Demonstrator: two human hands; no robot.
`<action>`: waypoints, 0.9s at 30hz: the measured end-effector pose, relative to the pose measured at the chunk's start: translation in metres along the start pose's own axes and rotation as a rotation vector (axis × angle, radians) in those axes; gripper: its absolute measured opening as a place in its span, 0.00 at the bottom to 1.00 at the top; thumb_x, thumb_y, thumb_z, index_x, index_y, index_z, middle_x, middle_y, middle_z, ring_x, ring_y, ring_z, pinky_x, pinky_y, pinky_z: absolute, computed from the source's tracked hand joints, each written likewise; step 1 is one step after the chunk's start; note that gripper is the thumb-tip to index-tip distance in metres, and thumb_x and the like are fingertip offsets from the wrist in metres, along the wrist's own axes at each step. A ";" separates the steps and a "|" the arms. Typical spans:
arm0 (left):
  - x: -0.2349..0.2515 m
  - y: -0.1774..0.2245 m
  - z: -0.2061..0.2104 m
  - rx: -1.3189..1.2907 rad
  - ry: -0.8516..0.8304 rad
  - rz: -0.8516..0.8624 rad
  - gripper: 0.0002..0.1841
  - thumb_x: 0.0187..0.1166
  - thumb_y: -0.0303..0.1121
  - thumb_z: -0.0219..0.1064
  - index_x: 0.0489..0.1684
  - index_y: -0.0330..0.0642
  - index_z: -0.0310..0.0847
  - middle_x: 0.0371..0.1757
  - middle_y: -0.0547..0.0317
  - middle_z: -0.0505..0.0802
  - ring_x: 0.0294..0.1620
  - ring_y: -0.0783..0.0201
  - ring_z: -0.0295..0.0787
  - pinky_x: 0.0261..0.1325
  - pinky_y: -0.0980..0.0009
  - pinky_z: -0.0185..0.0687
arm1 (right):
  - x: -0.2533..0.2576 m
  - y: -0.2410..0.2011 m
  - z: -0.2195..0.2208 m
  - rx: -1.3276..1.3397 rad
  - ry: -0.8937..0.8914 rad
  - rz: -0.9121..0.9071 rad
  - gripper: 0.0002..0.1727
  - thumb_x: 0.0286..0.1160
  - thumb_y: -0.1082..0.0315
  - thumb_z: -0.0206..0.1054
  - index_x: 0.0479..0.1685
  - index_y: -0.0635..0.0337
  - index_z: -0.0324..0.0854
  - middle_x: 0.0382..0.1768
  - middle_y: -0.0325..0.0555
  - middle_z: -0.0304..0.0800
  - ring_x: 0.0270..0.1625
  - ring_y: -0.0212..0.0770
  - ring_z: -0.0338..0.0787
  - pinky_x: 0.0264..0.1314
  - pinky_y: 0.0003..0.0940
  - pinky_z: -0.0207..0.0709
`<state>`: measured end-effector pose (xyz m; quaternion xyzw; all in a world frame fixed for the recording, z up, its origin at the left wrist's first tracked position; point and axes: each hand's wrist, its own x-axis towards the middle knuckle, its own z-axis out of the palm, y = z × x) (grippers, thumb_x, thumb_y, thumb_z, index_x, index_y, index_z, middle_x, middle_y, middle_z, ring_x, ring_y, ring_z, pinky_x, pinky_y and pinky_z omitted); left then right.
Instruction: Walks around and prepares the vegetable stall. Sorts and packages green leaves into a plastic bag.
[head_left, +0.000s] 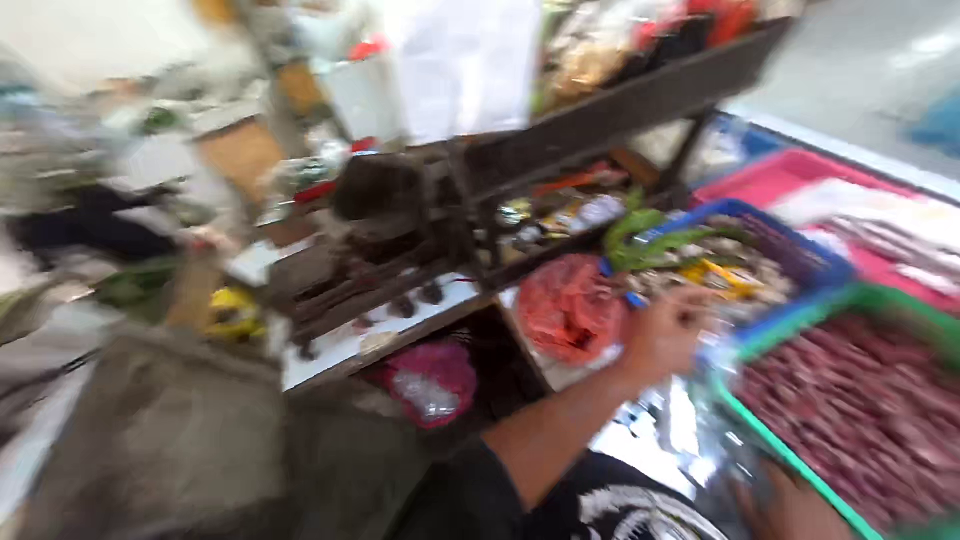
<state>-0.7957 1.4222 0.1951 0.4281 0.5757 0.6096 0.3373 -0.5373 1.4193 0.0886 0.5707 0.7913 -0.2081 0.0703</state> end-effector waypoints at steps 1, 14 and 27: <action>-0.001 -0.013 0.000 -0.039 -0.023 -0.067 0.16 0.83 0.23 0.63 0.68 0.30 0.81 0.54 0.44 0.93 0.46 0.61 0.93 0.54 0.62 0.90 | -0.002 0.020 0.014 0.067 0.186 -0.054 0.31 0.78 0.50 0.69 0.72 0.64 0.82 0.63 0.74 0.87 0.63 0.76 0.87 0.62 0.78 0.77; -0.042 0.006 0.038 0.282 -0.776 0.372 0.09 0.86 0.33 0.64 0.43 0.41 0.90 0.41 0.62 0.92 0.41 0.69 0.89 0.48 0.68 0.91 | -0.029 -0.001 -0.044 1.002 0.375 -0.524 0.37 0.58 0.59 0.86 0.72 0.58 0.80 0.52 0.40 0.94 0.56 0.34 0.92 0.66 0.40 0.87; -0.037 -0.018 0.025 0.173 -0.079 0.043 0.08 0.88 0.33 0.64 0.50 0.40 0.86 0.39 0.59 0.92 0.26 0.66 0.89 0.31 0.68 0.92 | -0.059 0.051 -0.026 1.753 0.181 0.013 0.06 0.80 0.75 0.67 0.50 0.64 0.86 0.39 0.49 0.92 0.39 0.38 0.92 0.47 0.33 0.89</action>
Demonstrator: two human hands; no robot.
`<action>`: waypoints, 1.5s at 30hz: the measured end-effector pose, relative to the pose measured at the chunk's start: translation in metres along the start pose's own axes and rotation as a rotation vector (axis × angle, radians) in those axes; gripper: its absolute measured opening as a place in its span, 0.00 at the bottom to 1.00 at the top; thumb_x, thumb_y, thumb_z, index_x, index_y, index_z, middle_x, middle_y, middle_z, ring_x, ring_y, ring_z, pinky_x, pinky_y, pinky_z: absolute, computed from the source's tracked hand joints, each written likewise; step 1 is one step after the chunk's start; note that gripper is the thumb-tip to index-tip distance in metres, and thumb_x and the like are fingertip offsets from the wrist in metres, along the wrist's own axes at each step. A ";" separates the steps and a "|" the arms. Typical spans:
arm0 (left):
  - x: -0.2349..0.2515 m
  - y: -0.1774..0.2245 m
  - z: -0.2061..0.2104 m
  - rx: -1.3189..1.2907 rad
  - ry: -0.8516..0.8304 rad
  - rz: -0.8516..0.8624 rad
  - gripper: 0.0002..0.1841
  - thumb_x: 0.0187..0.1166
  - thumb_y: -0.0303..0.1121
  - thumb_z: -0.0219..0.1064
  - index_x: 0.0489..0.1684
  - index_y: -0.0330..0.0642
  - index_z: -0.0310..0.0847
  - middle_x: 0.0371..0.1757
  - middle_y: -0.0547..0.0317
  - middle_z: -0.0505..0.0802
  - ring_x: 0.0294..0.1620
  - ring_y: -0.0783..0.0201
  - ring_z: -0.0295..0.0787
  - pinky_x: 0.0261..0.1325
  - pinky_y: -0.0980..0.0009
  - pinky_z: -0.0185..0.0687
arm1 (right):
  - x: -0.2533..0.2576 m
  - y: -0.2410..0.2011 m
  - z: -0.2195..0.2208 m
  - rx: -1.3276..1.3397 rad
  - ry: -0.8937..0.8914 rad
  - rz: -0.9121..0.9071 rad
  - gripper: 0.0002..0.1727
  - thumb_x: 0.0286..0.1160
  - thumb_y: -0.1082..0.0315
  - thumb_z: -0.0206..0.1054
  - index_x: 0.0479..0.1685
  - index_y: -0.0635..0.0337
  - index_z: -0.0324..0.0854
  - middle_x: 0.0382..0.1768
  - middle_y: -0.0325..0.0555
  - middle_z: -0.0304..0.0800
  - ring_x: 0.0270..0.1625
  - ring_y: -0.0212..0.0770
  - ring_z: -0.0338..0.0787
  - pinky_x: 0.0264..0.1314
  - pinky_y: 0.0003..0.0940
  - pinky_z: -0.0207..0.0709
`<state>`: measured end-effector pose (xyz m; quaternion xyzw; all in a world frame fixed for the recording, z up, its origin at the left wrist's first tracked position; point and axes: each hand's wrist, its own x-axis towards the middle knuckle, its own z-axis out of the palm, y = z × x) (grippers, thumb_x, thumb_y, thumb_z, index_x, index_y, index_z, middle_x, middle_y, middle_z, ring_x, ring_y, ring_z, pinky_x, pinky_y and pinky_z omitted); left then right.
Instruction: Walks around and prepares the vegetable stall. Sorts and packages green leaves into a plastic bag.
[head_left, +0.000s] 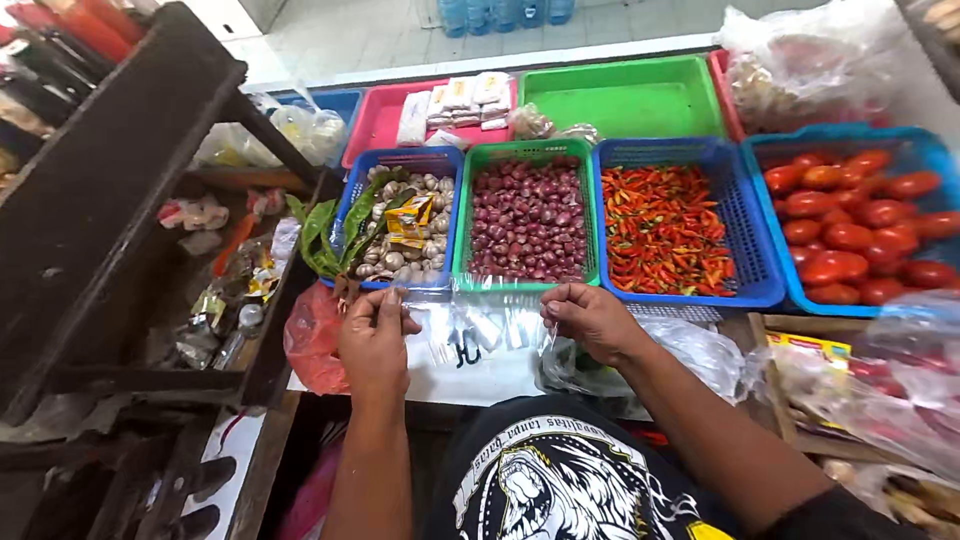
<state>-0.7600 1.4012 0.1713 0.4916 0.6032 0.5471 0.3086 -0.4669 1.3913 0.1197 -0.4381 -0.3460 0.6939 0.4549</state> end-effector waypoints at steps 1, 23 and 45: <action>-0.002 -0.005 0.001 0.140 0.035 0.063 0.09 0.87 0.33 0.65 0.55 0.40 0.85 0.43 0.58 0.93 0.31 0.67 0.90 0.35 0.69 0.92 | 0.000 0.002 0.000 0.001 0.022 -0.028 0.06 0.80 0.74 0.67 0.50 0.64 0.86 0.38 0.48 0.92 0.37 0.37 0.91 0.46 0.33 0.89; -0.020 -0.057 0.029 0.600 -0.707 0.524 0.16 0.77 0.29 0.58 0.49 0.45 0.94 0.48 0.49 0.91 0.49 0.54 0.90 0.50 0.54 0.89 | 0.005 0.048 0.077 -0.822 0.307 -0.026 0.16 0.65 0.70 0.70 0.55 0.56 0.84 0.30 0.42 0.85 0.32 0.40 0.86 0.38 0.44 0.84; -0.072 -0.081 0.156 0.532 -1.006 0.430 0.50 0.65 0.44 0.83 0.87 0.30 0.58 0.84 0.33 0.70 0.71 0.37 0.82 0.67 0.44 0.84 | -0.049 0.077 -0.046 -1.621 0.292 0.061 0.31 0.50 0.55 0.87 0.59 0.56 0.87 0.72 0.58 0.82 0.79 0.62 0.76 0.80 0.69 0.66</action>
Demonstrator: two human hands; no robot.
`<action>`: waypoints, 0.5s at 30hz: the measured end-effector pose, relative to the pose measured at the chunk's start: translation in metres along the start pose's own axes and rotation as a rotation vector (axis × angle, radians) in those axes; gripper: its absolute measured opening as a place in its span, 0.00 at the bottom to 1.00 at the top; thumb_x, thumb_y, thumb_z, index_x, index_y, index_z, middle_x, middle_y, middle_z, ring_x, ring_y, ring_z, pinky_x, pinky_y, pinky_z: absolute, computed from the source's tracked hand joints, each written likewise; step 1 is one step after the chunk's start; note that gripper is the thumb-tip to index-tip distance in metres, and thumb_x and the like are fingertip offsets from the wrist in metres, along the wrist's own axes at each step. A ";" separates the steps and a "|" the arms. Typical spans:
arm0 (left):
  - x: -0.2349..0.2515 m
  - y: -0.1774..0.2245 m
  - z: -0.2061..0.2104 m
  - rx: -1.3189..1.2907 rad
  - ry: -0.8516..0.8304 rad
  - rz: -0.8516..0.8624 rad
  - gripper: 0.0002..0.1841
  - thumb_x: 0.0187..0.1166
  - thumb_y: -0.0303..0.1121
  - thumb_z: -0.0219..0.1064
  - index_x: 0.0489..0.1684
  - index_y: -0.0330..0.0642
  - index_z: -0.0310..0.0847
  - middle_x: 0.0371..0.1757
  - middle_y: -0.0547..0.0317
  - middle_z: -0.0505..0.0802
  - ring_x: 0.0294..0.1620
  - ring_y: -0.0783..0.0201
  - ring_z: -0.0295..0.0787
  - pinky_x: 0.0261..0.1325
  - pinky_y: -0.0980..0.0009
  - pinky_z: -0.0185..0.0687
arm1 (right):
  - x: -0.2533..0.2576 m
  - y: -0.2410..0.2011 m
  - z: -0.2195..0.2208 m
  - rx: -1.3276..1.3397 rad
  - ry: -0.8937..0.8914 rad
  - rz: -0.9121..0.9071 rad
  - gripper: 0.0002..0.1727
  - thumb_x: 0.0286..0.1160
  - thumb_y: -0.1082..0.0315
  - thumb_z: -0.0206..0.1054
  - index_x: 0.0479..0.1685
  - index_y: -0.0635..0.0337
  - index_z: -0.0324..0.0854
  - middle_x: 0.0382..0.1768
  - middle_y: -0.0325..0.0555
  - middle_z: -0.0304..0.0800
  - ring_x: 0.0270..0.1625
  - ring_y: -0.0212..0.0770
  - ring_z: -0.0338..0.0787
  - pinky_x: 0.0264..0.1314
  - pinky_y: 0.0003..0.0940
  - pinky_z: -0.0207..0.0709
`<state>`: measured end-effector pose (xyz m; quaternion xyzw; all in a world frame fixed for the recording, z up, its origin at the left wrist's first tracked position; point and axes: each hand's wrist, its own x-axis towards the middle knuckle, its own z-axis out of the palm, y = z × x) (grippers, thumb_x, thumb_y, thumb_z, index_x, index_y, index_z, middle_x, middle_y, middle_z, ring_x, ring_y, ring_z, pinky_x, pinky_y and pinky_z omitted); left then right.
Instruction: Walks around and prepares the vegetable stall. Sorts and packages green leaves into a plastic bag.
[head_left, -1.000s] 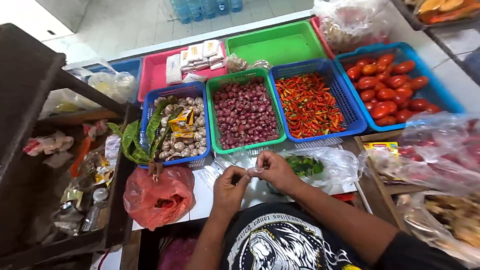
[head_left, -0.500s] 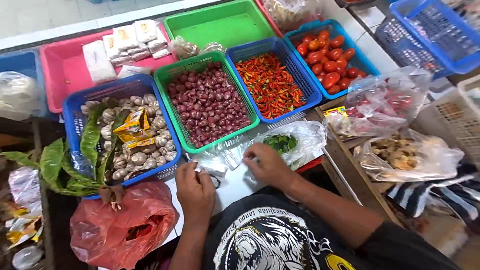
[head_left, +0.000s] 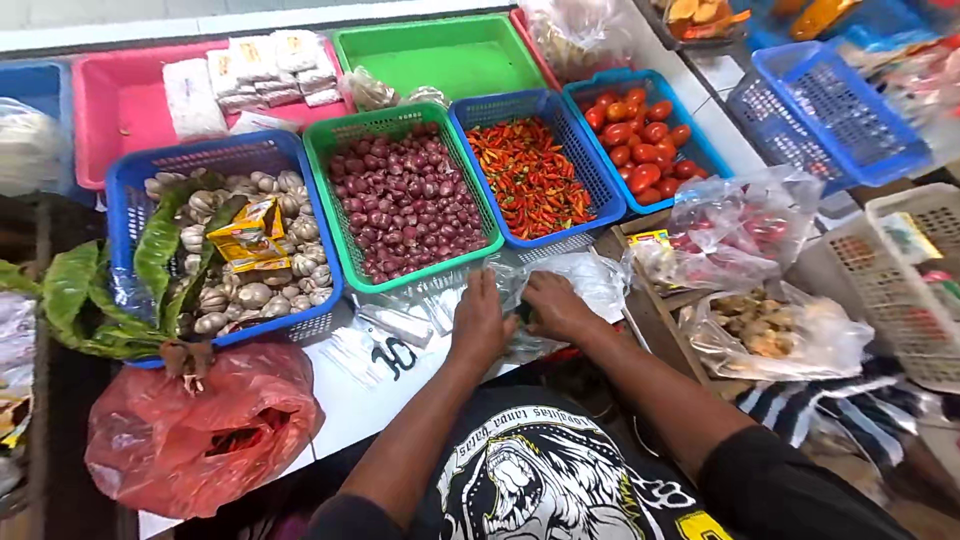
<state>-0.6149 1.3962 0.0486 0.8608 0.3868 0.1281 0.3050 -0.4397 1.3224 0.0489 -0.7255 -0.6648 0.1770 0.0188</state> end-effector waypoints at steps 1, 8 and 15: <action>0.005 0.002 0.007 0.014 0.000 -0.035 0.47 0.66 0.34 0.80 0.89 0.32 0.57 0.84 0.34 0.70 0.68 0.38 0.84 0.64 0.45 0.87 | 0.004 0.004 0.002 -0.008 -0.053 -0.011 0.35 0.49 0.55 0.88 0.64 0.52 0.86 0.73 0.56 0.82 0.78 0.62 0.77 0.79 0.70 0.67; 0.002 0.005 -0.024 -0.050 0.218 -0.199 0.38 0.70 0.25 0.68 0.86 0.29 0.61 0.78 0.32 0.74 0.46 0.48 0.90 0.49 0.51 0.90 | 0.019 0.041 0.002 0.108 -0.017 -0.128 0.22 0.79 0.52 0.69 0.71 0.41 0.86 0.59 0.49 0.95 0.65 0.56 0.91 0.74 0.66 0.76; -0.019 0.022 -0.027 -0.032 0.259 -0.197 0.38 0.70 0.25 0.70 0.86 0.36 0.63 0.77 0.41 0.76 0.38 0.57 0.88 0.41 0.57 0.90 | 0.021 0.060 -0.015 0.046 0.020 -0.118 0.20 0.91 0.52 0.55 0.61 0.47 0.92 0.55 0.51 0.96 0.61 0.57 0.93 0.68 0.64 0.80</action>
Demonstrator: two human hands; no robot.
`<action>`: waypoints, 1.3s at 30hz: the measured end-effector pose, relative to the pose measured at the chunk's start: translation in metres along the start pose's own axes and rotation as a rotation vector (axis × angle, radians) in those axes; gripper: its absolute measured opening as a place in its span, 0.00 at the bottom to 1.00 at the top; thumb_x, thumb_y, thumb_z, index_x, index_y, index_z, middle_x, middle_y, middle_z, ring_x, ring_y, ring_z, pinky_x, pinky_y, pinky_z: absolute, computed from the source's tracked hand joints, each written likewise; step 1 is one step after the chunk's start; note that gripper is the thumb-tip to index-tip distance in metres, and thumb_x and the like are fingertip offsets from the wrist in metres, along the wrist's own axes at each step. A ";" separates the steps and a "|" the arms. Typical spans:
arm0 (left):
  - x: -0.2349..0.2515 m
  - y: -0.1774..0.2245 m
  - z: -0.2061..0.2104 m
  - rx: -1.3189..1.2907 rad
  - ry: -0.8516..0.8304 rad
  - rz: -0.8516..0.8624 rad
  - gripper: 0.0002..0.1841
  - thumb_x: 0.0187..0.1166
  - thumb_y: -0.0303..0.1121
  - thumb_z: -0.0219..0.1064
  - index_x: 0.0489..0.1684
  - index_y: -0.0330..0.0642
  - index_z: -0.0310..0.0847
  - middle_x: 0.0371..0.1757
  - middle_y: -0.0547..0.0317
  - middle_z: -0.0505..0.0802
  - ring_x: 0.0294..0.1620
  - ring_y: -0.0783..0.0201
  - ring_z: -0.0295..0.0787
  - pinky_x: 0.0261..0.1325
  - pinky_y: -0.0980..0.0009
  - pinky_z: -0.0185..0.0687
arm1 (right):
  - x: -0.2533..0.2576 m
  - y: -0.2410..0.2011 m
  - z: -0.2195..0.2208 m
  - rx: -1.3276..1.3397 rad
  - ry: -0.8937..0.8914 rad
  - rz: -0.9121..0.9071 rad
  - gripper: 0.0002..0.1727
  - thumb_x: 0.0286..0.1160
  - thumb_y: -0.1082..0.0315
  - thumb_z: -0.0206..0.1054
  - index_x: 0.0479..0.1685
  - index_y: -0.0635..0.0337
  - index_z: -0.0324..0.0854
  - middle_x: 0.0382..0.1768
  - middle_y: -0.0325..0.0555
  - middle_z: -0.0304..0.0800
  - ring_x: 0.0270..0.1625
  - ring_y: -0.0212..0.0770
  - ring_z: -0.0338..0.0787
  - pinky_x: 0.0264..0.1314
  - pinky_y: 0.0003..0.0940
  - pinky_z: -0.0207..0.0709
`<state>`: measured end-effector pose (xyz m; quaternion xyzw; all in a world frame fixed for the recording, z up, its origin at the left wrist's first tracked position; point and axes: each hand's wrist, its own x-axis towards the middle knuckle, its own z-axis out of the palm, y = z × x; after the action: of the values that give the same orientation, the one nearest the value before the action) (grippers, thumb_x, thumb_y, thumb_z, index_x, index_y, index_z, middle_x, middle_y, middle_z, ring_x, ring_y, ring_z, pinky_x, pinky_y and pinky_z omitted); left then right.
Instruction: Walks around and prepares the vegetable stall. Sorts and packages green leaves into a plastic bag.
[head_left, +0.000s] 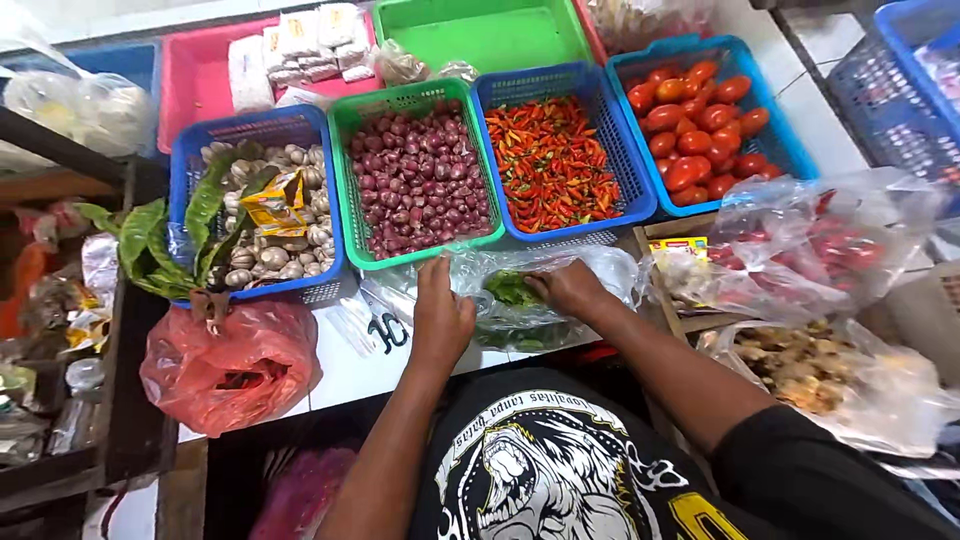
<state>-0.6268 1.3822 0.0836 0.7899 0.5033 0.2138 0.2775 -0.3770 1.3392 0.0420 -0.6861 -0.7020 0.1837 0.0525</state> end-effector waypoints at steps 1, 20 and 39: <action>-0.001 0.000 0.001 0.003 0.007 0.012 0.38 0.70 0.26 0.71 0.86 0.37 0.63 0.76 0.42 0.77 0.38 0.57 0.88 0.41 0.57 0.90 | 0.001 0.000 -0.005 0.025 0.003 0.020 0.20 0.91 0.53 0.55 0.61 0.48 0.92 0.52 0.52 0.97 0.58 0.58 0.94 0.65 0.65 0.82; 0.040 0.028 0.000 0.422 0.007 0.188 0.15 0.75 0.24 0.68 0.60 0.37 0.86 0.75 0.44 0.80 0.37 0.49 0.93 0.37 0.52 0.93 | -0.016 -0.069 -0.097 0.214 0.020 0.061 0.12 0.81 0.55 0.65 0.41 0.48 0.93 0.35 0.39 0.94 0.42 0.42 0.93 0.49 0.54 0.87; 0.011 0.006 -0.004 -0.006 0.109 0.216 0.22 0.79 0.24 0.62 0.73 0.33 0.79 0.81 0.43 0.78 0.60 0.53 0.92 0.57 0.58 0.92 | 0.022 -0.126 -0.062 0.490 -0.106 0.087 0.21 0.92 0.62 0.52 0.73 0.57 0.81 0.51 0.53 0.93 0.54 0.49 0.93 0.62 0.53 0.84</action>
<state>-0.6210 1.3914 0.0912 0.8259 0.4290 0.2866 0.2273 -0.4772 1.3739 0.1375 -0.6719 -0.6080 0.3861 0.1724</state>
